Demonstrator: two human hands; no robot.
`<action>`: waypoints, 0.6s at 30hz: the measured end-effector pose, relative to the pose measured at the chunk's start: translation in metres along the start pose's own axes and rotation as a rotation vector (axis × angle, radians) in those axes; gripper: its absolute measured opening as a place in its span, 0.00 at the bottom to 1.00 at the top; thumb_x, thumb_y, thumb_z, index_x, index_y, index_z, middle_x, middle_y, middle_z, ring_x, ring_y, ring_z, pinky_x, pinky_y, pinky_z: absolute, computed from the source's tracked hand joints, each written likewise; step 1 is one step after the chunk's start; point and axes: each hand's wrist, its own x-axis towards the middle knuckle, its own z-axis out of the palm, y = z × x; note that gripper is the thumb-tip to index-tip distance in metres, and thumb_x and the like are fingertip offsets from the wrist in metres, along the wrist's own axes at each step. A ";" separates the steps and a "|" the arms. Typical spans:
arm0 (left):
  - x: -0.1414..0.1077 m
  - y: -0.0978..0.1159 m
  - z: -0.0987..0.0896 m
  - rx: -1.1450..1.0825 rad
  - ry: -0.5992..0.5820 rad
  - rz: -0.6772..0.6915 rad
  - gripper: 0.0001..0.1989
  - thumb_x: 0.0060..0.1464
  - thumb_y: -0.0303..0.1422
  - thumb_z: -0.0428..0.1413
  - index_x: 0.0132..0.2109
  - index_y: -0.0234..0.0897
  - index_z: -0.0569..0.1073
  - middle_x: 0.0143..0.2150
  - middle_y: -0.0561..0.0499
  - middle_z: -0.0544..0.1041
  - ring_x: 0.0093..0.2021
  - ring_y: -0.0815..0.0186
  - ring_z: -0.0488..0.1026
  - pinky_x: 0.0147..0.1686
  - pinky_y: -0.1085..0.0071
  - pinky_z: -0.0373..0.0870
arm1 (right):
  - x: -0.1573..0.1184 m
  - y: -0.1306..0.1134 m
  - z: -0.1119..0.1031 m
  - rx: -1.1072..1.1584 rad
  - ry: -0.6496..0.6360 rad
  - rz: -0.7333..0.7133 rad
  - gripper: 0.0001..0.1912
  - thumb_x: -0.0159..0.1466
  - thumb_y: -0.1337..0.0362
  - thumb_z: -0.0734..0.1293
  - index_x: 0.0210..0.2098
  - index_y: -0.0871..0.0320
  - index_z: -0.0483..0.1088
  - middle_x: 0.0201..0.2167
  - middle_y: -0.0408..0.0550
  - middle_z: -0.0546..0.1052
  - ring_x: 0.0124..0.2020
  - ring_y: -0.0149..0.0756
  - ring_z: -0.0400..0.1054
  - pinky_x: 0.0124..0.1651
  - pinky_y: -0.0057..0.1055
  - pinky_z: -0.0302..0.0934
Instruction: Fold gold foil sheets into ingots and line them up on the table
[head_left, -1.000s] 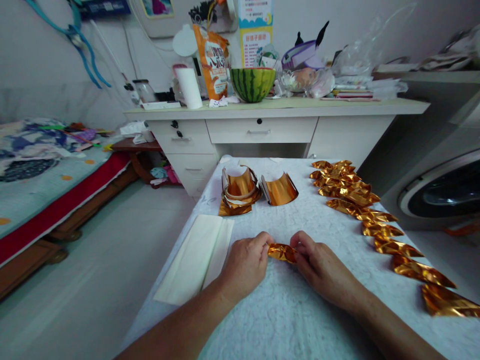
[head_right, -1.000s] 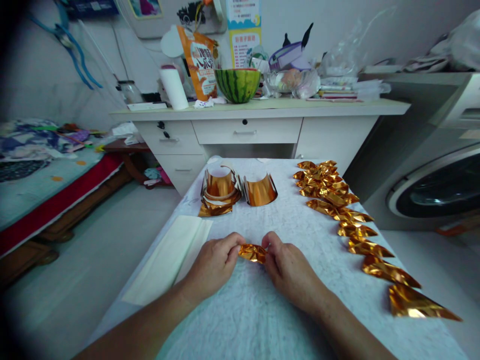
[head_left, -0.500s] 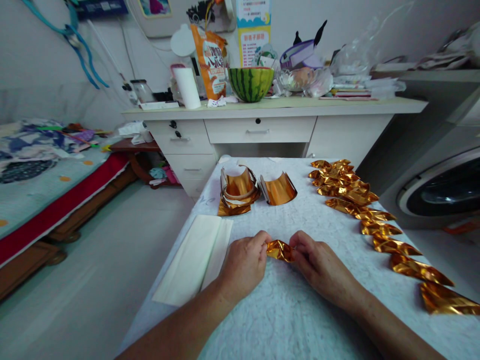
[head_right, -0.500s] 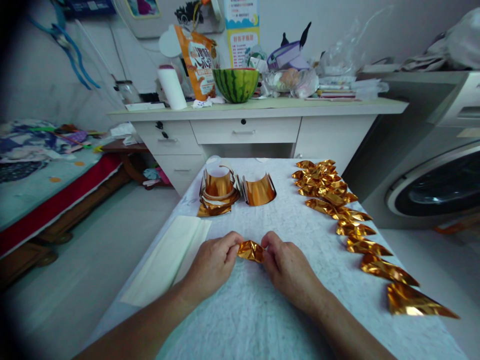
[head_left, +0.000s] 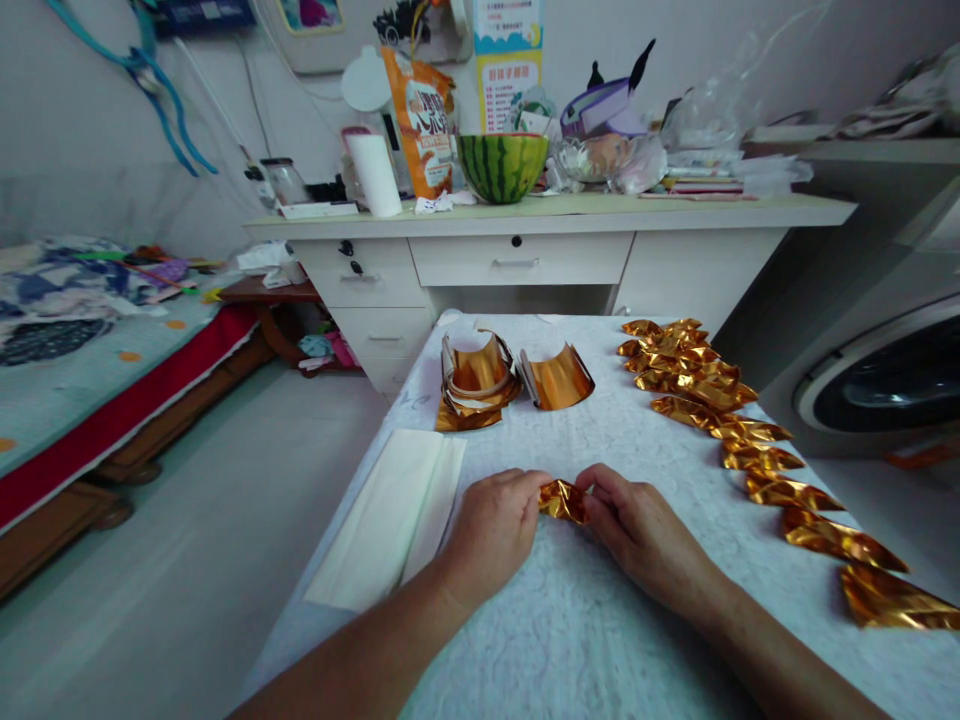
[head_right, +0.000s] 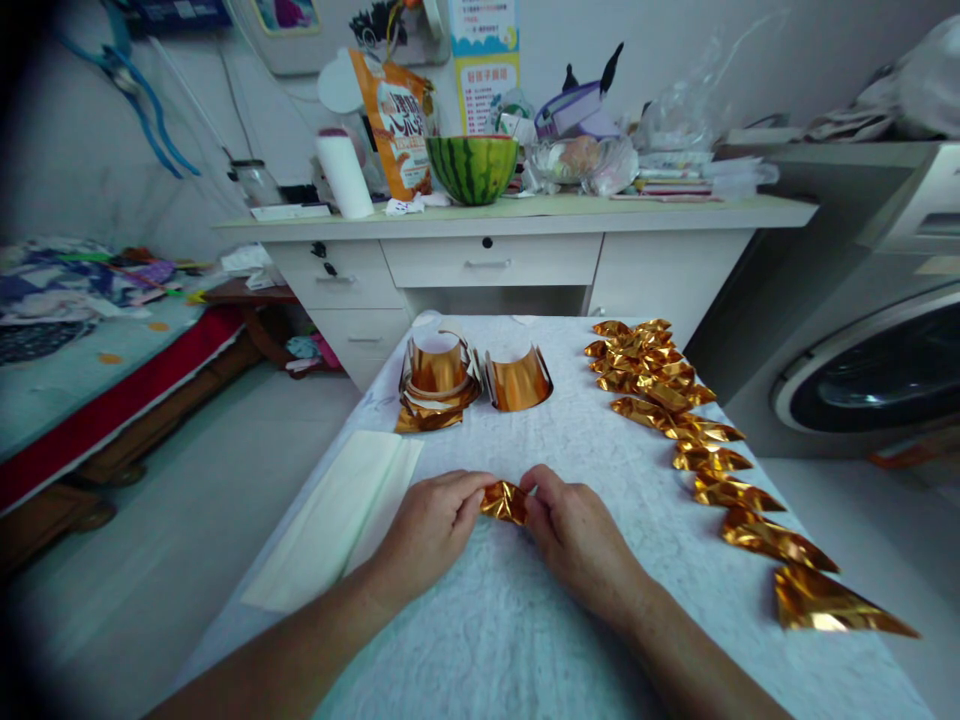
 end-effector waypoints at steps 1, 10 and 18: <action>0.000 0.000 0.001 0.005 0.001 0.008 0.16 0.60 0.23 0.48 0.49 0.42 0.76 0.42 0.51 0.80 0.41 0.64 0.77 0.44 0.68 0.72 | 0.000 0.000 0.000 -0.006 0.004 0.003 0.09 0.68 0.62 0.54 0.38 0.54 0.65 0.23 0.41 0.73 0.25 0.35 0.67 0.29 0.29 0.54; 0.001 0.003 -0.001 0.022 0.008 0.018 0.14 0.60 0.23 0.49 0.46 0.41 0.75 0.41 0.52 0.81 0.40 0.64 0.77 0.42 0.69 0.71 | 0.000 0.000 0.002 -0.059 -0.004 -0.026 0.12 0.69 0.62 0.53 0.39 0.54 0.66 0.28 0.44 0.77 0.29 0.36 0.71 0.32 0.30 0.56; 0.001 0.009 -0.003 0.062 -0.045 -0.059 0.13 0.63 0.27 0.47 0.45 0.42 0.75 0.39 0.52 0.81 0.39 0.64 0.78 0.41 0.70 0.71 | -0.001 -0.001 0.001 -0.101 0.027 -0.001 0.12 0.69 0.61 0.53 0.37 0.54 0.66 0.26 0.44 0.76 0.27 0.36 0.70 0.31 0.30 0.55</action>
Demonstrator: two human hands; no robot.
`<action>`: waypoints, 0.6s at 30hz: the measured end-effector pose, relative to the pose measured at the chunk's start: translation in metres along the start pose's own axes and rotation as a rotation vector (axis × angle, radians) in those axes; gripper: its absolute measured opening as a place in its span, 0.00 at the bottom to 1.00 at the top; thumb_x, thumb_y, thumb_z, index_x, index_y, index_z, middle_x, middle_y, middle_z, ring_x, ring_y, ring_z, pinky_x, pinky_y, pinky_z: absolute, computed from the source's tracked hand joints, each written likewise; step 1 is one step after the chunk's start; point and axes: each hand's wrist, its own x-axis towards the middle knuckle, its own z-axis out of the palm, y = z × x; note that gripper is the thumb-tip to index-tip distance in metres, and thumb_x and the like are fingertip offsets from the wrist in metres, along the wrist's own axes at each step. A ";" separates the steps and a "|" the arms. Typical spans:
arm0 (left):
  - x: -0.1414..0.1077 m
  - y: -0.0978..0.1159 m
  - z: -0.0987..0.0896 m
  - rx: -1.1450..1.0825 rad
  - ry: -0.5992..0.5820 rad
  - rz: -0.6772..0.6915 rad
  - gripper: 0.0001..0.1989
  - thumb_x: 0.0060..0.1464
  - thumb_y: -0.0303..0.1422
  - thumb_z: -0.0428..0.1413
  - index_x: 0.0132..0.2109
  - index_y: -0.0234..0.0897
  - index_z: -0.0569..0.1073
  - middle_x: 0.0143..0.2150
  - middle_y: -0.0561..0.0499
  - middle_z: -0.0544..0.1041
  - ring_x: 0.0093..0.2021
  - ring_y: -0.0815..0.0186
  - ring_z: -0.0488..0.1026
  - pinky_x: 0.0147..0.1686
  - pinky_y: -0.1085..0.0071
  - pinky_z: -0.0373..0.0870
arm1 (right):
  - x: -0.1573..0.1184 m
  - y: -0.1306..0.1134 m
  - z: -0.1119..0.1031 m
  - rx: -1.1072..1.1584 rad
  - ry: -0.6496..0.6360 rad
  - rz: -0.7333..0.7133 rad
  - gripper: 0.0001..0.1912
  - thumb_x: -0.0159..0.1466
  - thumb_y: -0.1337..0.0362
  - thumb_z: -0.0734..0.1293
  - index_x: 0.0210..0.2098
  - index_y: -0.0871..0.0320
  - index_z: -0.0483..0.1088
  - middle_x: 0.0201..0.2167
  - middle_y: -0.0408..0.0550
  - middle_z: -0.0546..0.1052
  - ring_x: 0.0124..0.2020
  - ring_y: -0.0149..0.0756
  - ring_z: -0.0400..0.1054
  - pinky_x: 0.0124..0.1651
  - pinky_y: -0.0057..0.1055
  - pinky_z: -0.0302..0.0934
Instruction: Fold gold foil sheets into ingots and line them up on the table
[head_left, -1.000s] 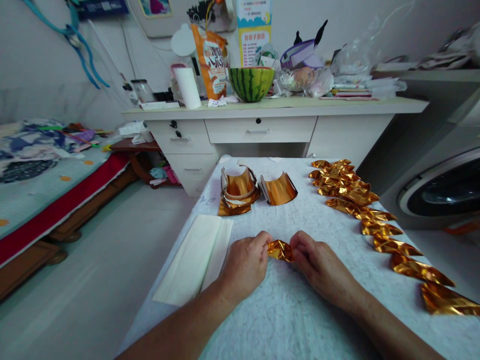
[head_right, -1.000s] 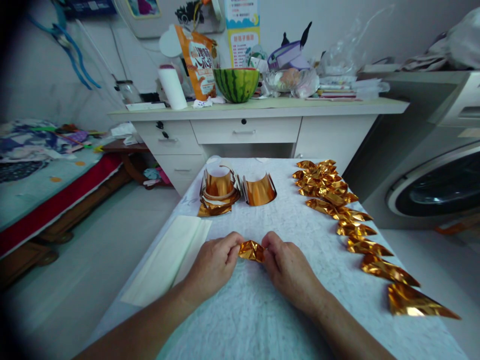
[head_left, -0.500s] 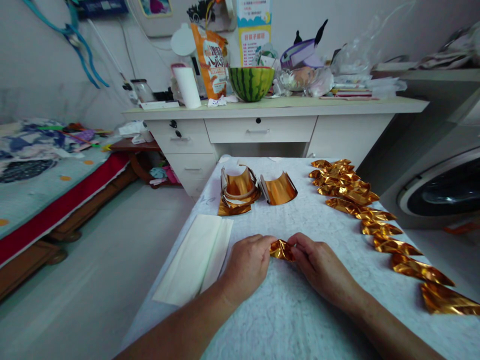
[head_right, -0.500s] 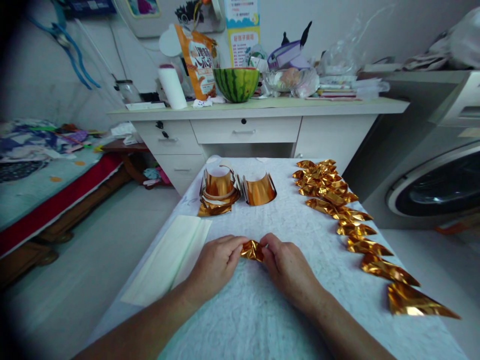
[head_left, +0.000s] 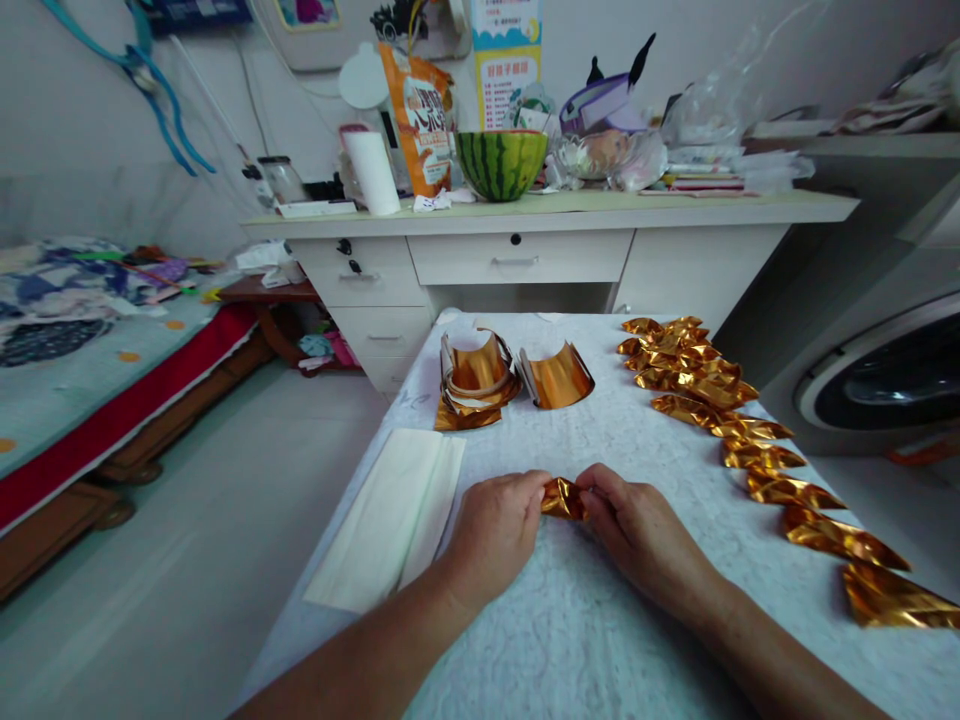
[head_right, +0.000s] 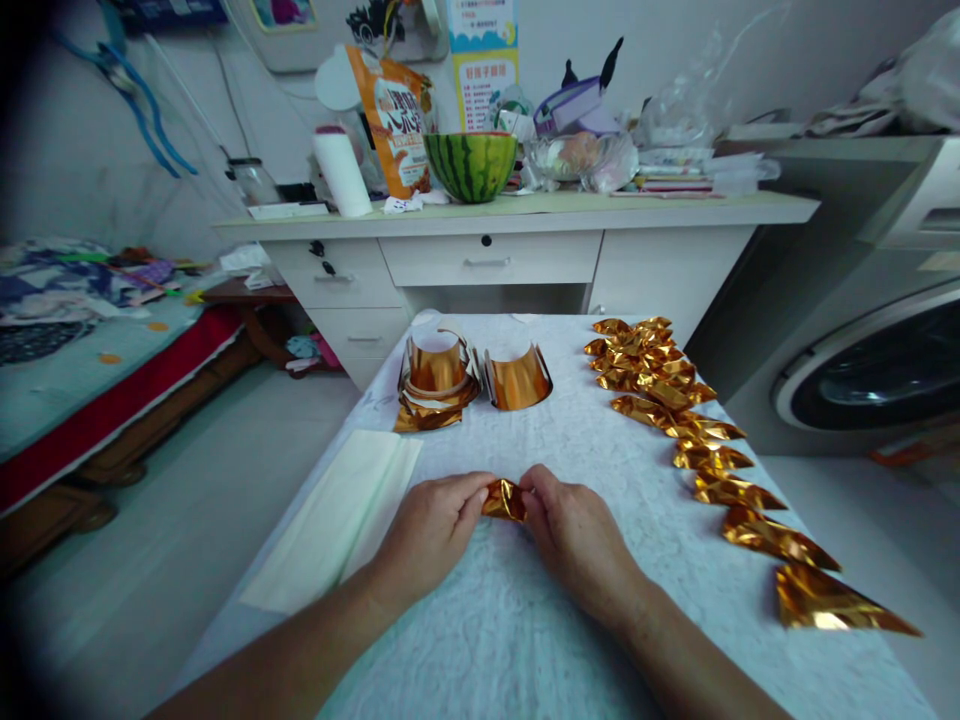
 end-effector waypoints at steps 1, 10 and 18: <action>0.000 0.000 0.000 0.013 0.001 0.006 0.13 0.63 0.27 0.47 0.44 0.41 0.75 0.39 0.51 0.81 0.40 0.64 0.78 0.42 0.70 0.71 | 0.000 0.000 0.000 0.000 0.011 0.011 0.12 0.69 0.61 0.53 0.36 0.54 0.65 0.26 0.44 0.76 0.26 0.36 0.70 0.30 0.30 0.55; -0.001 -0.001 0.002 0.093 0.013 0.014 0.12 0.62 0.26 0.47 0.44 0.41 0.75 0.39 0.49 0.81 0.39 0.62 0.79 0.42 0.67 0.73 | 0.002 -0.002 0.005 -0.023 0.075 0.008 0.14 0.69 0.60 0.52 0.33 0.55 0.65 0.25 0.45 0.75 0.25 0.36 0.69 0.29 0.29 0.54; -0.002 -0.002 0.001 0.182 0.019 0.028 0.13 0.59 0.24 0.48 0.46 0.40 0.74 0.38 0.48 0.81 0.39 0.61 0.79 0.42 0.65 0.74 | 0.000 -0.003 0.008 0.002 0.100 -0.026 0.15 0.70 0.59 0.52 0.33 0.55 0.65 0.24 0.44 0.74 0.23 0.34 0.68 0.28 0.28 0.55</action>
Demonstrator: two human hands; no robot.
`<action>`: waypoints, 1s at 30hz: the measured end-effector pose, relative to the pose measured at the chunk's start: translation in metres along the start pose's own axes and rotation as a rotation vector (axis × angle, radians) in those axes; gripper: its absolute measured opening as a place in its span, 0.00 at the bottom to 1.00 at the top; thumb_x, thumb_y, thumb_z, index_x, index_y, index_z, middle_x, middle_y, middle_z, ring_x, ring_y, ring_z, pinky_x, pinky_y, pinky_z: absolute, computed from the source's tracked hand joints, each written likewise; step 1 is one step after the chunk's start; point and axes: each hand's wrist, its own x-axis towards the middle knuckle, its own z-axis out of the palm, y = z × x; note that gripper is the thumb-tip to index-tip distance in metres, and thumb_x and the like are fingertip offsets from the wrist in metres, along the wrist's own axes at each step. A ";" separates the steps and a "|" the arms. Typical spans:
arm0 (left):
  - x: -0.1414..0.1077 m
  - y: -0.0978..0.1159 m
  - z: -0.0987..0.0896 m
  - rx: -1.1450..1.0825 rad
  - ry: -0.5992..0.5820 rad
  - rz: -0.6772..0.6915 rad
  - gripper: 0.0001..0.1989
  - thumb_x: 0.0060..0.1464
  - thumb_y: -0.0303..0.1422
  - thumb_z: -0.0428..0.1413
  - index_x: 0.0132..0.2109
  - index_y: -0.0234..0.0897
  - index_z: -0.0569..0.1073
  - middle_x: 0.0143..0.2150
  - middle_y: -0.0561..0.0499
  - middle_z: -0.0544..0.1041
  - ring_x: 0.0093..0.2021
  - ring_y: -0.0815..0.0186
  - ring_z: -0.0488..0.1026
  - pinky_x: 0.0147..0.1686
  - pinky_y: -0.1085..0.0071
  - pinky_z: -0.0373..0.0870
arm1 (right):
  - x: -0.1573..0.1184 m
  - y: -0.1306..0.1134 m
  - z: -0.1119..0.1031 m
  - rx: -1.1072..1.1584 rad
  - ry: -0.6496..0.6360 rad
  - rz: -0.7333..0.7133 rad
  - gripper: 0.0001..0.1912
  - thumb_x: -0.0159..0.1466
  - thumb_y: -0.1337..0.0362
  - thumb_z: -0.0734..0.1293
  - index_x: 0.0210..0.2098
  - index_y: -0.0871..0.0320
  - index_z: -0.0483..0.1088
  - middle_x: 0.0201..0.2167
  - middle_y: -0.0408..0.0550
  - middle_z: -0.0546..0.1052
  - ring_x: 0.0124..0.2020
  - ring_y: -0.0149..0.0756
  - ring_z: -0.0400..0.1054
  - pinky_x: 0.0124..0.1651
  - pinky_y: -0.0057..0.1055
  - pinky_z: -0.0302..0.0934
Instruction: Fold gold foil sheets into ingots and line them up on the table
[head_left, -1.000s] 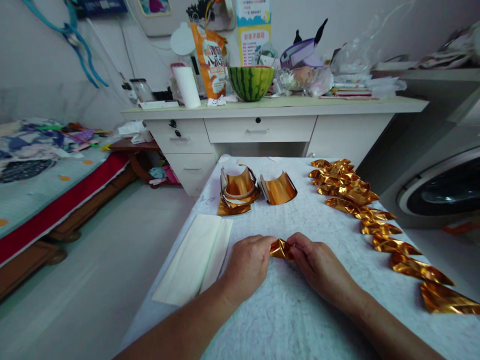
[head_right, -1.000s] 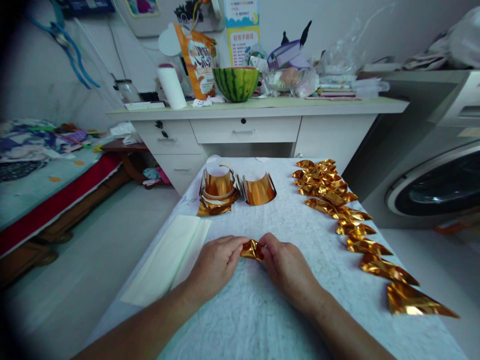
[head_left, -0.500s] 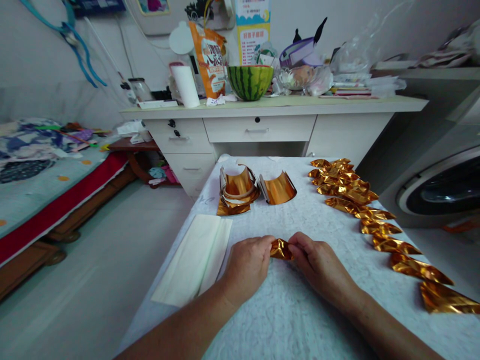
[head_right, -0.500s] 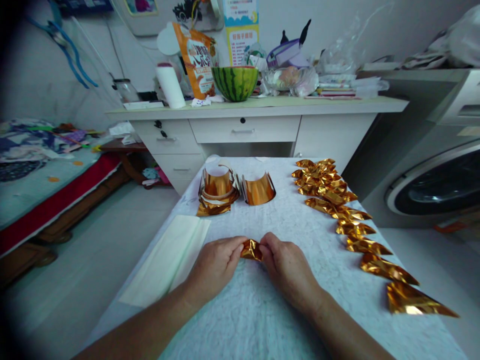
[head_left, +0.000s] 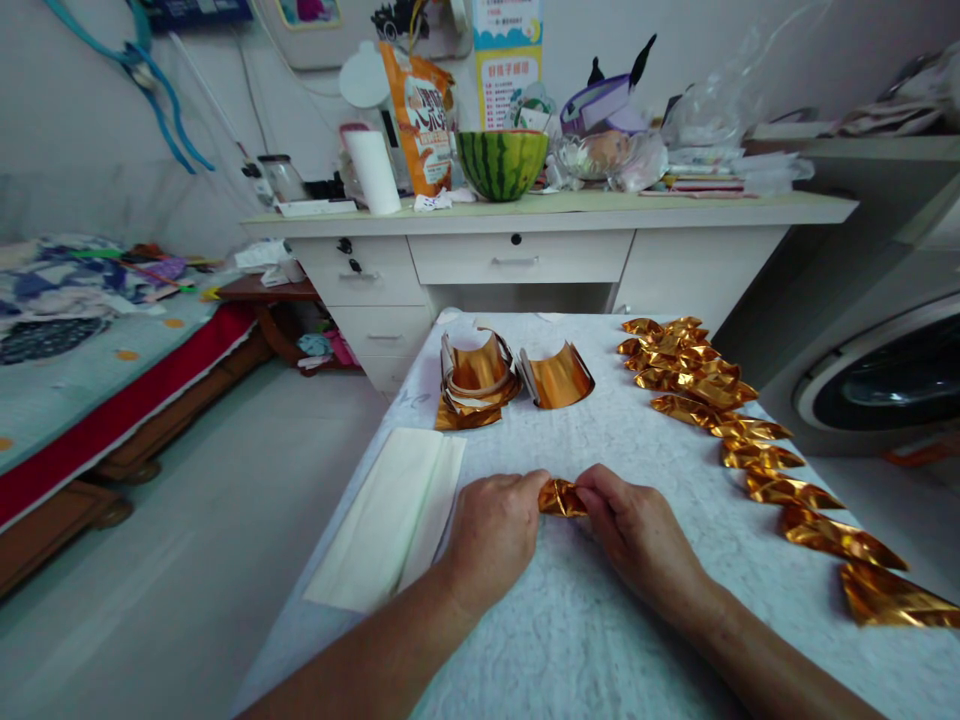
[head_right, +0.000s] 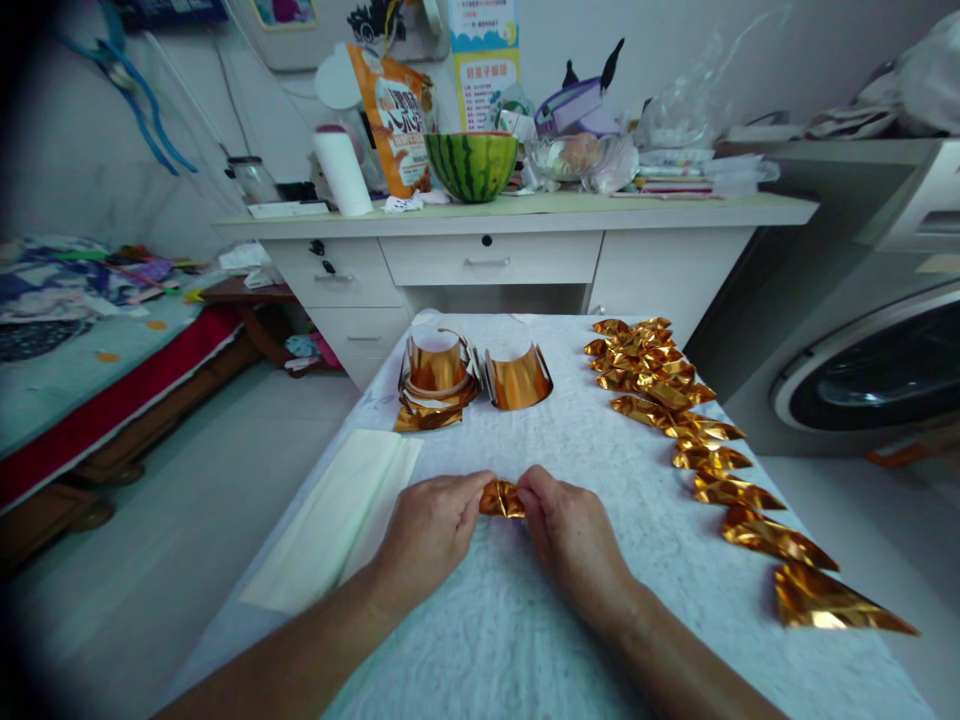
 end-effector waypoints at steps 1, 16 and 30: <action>0.000 -0.001 0.000 0.005 0.000 0.004 0.14 0.59 0.24 0.49 0.47 0.41 0.74 0.38 0.49 0.81 0.39 0.61 0.79 0.41 0.66 0.74 | 0.000 0.000 0.000 -0.001 -0.001 -0.008 0.15 0.70 0.59 0.52 0.33 0.55 0.65 0.24 0.44 0.74 0.23 0.34 0.68 0.28 0.28 0.55; 0.006 -0.006 -0.009 -0.295 -0.008 -0.071 0.13 0.64 0.33 0.47 0.48 0.41 0.75 0.40 0.52 0.81 0.40 0.63 0.78 0.42 0.69 0.71 | 0.002 0.008 -0.005 0.326 -0.032 0.083 0.11 0.69 0.58 0.56 0.34 0.55 0.65 0.21 0.39 0.68 0.21 0.30 0.61 0.24 0.26 0.52; 0.009 -0.011 -0.025 -0.675 -0.102 0.210 0.19 0.50 0.15 0.48 0.43 0.39 0.75 0.46 0.50 0.73 0.47 0.67 0.71 0.49 0.70 0.67 | 0.006 0.013 -0.014 0.959 -0.269 0.292 0.11 0.60 0.56 0.65 0.37 0.55 0.63 0.15 0.32 0.62 0.14 0.25 0.49 0.19 0.24 0.38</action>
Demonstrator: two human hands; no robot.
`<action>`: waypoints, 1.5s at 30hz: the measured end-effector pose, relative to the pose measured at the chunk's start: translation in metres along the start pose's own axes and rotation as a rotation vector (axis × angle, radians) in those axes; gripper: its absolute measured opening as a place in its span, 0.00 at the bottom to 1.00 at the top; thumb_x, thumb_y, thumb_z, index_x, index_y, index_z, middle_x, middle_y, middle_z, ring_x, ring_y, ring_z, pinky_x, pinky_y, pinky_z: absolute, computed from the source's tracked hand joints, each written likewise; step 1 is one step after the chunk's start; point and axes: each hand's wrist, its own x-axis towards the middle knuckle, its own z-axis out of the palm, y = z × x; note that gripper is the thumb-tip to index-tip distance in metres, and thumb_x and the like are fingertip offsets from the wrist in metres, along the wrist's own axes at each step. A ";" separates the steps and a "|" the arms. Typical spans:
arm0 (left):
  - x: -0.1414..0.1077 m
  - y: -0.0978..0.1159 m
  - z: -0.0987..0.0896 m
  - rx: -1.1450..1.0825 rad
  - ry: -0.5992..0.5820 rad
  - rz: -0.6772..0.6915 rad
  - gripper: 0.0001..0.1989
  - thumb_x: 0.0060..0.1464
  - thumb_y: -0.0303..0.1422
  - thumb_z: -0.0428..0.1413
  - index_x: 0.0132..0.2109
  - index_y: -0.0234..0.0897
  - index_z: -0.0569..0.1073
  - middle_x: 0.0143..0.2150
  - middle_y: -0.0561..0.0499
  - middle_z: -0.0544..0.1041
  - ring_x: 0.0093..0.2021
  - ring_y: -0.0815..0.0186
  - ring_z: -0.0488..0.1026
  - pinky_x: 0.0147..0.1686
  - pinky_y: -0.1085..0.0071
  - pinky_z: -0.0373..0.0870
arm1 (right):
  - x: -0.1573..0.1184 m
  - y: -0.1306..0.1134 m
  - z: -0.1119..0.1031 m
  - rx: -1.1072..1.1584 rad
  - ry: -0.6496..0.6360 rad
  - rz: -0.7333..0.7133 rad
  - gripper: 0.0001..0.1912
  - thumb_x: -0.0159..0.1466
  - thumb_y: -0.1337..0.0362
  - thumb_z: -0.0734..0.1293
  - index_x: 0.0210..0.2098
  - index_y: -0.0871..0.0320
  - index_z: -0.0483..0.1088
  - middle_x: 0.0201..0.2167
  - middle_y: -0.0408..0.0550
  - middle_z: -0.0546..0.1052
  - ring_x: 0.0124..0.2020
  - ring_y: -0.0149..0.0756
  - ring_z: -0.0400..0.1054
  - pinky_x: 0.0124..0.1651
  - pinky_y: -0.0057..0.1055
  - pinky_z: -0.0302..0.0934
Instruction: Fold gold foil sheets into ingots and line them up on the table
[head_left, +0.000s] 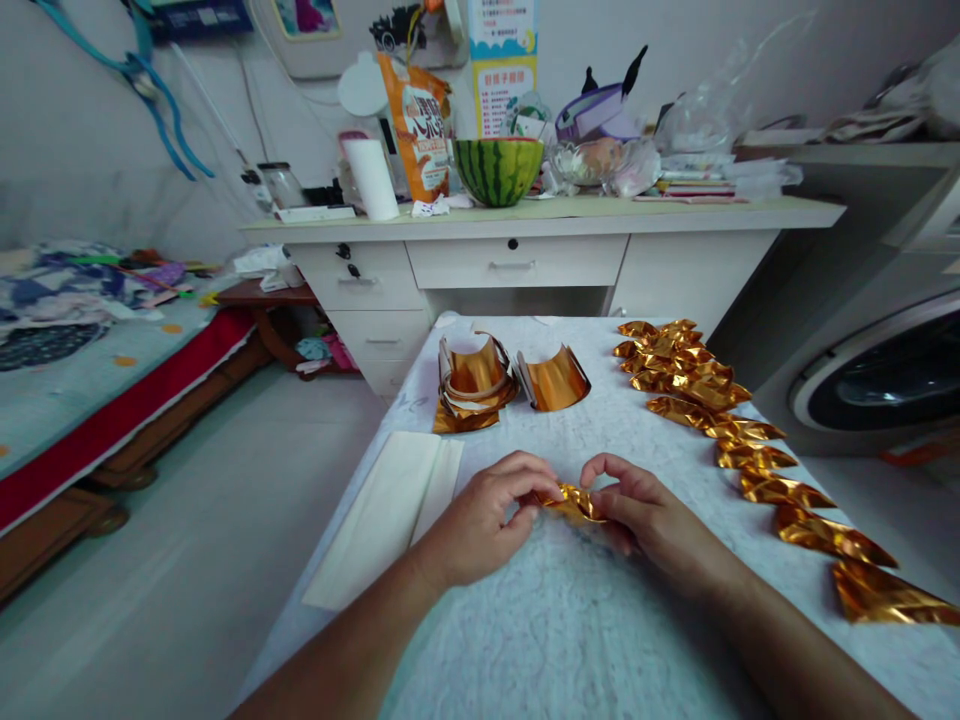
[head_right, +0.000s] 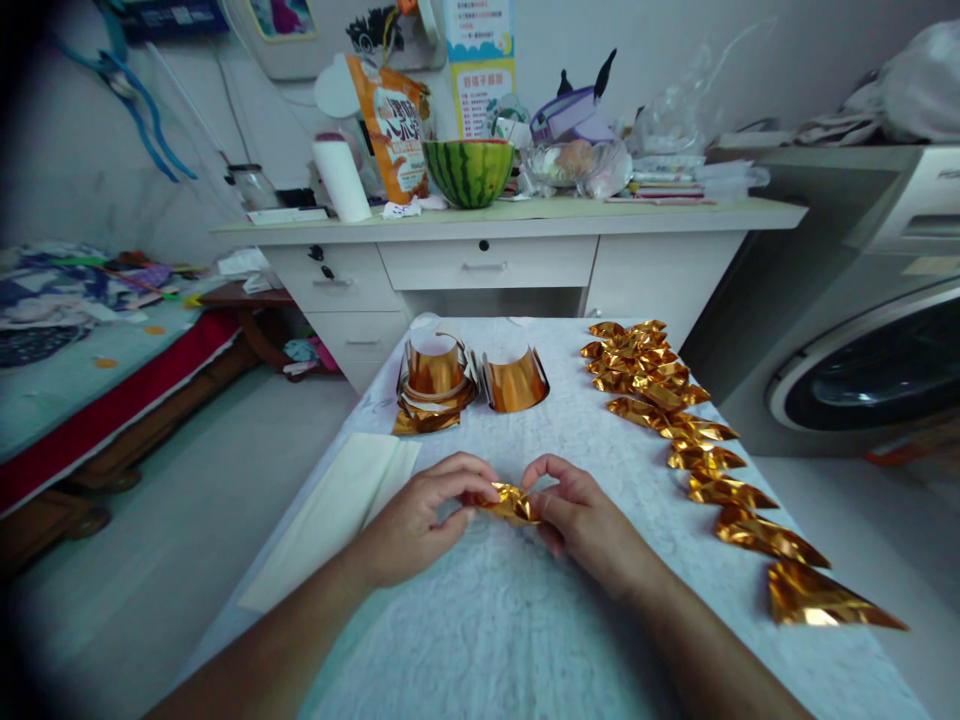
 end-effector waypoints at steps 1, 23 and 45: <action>0.001 -0.001 -0.001 -0.024 -0.010 -0.012 0.18 0.50 0.16 0.49 0.43 0.39 0.75 0.45 0.50 0.73 0.46 0.68 0.71 0.47 0.71 0.67 | -0.001 -0.001 0.000 0.025 -0.007 0.019 0.10 0.60 0.56 0.65 0.36 0.55 0.63 0.15 0.32 0.61 0.14 0.25 0.48 0.19 0.24 0.37; 0.002 -0.009 0.002 -0.760 -0.029 -0.407 0.17 0.45 0.41 0.66 0.34 0.30 0.74 0.29 0.49 0.77 0.29 0.69 0.71 0.32 0.73 0.66 | -0.002 -0.006 -0.016 0.021 -0.278 -0.094 0.13 0.58 0.55 0.73 0.31 0.60 0.72 0.27 0.42 0.70 0.26 0.26 0.59 0.28 0.23 0.55; -0.001 -0.019 0.012 -0.948 0.024 -0.392 0.16 0.46 0.39 0.67 0.35 0.33 0.71 0.29 0.51 0.75 0.27 0.70 0.72 0.27 0.75 0.68 | -0.002 -0.001 -0.014 0.180 -0.243 -0.104 0.11 0.59 0.60 0.73 0.31 0.61 0.72 0.24 0.42 0.75 0.24 0.24 0.66 0.28 0.22 0.61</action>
